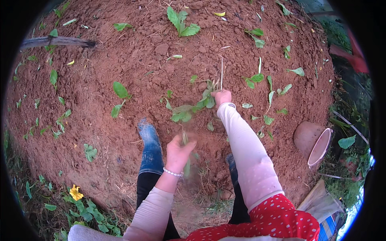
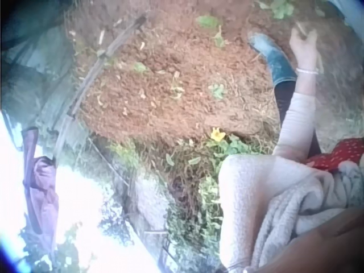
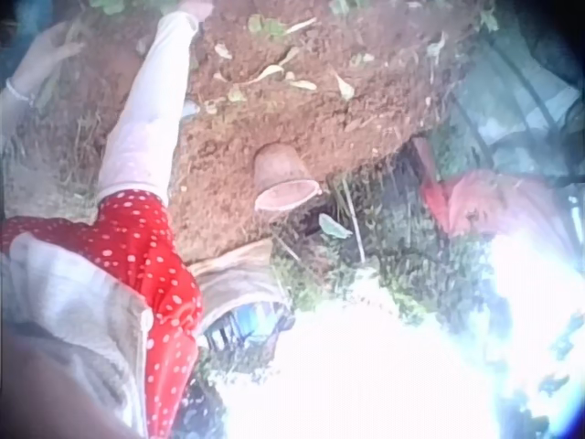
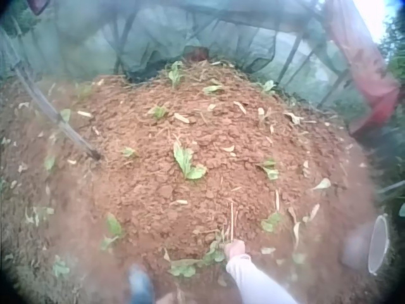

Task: The person walks along a garden bed and repeatedly pulls small weeds from the soil by hand, placing them into a nearby bucket. The person uses a thin stick to loosen soil around some plants before removing the weeds.

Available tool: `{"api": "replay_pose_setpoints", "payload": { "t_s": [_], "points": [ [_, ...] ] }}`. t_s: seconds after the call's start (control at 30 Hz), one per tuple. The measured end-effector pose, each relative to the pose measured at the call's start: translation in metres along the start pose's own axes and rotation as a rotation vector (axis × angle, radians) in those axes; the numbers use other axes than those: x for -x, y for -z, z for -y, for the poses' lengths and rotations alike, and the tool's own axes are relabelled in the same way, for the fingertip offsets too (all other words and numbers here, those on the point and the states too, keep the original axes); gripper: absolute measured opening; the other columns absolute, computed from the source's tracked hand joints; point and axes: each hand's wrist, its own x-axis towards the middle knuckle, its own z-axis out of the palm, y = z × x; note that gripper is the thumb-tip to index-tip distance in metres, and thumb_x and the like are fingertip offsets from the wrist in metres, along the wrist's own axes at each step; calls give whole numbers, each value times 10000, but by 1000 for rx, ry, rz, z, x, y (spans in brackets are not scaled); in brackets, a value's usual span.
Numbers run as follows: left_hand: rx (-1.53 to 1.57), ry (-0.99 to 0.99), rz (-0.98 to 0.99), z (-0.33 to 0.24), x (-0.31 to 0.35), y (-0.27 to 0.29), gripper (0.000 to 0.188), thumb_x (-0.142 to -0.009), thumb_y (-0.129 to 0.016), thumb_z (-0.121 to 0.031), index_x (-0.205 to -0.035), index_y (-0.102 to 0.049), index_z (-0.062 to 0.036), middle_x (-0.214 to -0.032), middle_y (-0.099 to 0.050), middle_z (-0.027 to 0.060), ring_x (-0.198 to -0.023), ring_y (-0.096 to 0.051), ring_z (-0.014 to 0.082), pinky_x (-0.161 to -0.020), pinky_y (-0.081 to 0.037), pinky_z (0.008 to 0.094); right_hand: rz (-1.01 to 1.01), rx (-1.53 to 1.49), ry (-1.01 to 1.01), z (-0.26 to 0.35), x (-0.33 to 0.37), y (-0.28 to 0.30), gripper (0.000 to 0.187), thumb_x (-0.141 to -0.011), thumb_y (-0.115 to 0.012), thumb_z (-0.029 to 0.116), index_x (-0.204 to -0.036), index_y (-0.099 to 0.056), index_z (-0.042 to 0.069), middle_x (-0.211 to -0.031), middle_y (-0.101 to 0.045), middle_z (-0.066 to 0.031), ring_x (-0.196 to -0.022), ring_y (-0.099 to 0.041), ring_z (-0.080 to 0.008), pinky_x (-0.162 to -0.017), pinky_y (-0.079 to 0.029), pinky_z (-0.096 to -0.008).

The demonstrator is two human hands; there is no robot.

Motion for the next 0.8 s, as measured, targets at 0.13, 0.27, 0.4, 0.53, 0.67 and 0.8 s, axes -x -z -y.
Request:
{"api": "replay_pose_setpoints", "payload": {
  "t_s": [0.13,0.27,0.4,0.53,0.67,0.8],
  "points": [
    [6,-5,-104,-4,0,-3,246,-733,-583,33,-971,-531,1,-712,-549,23,-532,-506,87,-482,-437,210,150,-438,-140,49,68,28,119,-670,-595,-68,-735,-538,14,-640,-548,-66,-548,-526,-150,-498,-424,-266],
    [-3,-103,-161,5,-5,-5,176,-721,-630,-10,-889,-583,-28,-665,-541,-32,-495,-465,38,-445,-386,184,241,-425,-128,71,125,64,92,-693,-620,-10,-753,-554,13,-672,-572,-63,-563,-534,-133,-517,-438,-255],
    [38,-253,-194,1,-8,-17,124,-768,-585,-8,-892,-597,-12,-730,-560,-16,-601,-487,33,-531,-405,175,301,-216,70,57,169,90,134,-693,-652,48,-794,-574,4,-673,-581,-40,-601,-535,-111,-532,-434,-243],
    [-41,-418,-30,-4,-7,-30,216,-813,-529,-29,-1020,-562,23,-1002,-570,40,-891,-516,96,-798,-404,236,370,-182,150,53,214,105,162,-687,-662,65,-804,-573,-1,-613,-524,-9,-550,-454,-80,-491,-380,-235],
    [-56,-357,170,-4,9,-30,288,-836,-502,-58,-1110,-507,32,-1098,-542,66,-982,-497,117,-870,-376,256,425,-168,130,79,260,120,162,-695,-650,88,-809,-573,3,-571,-484,2,-524,-429,-66,-459,-355,-239],
    [-5,-252,238,-13,41,-42,274,-844,-493,-66,-1099,-503,32,-1001,-577,63,-891,-524,101,-797,-414,239,392,-124,249,77,279,129,199,-684,-642,102,-833,-568,-6,-582,-520,-52,-526,-451,-89,-487,-388,-263]
  ]
}}
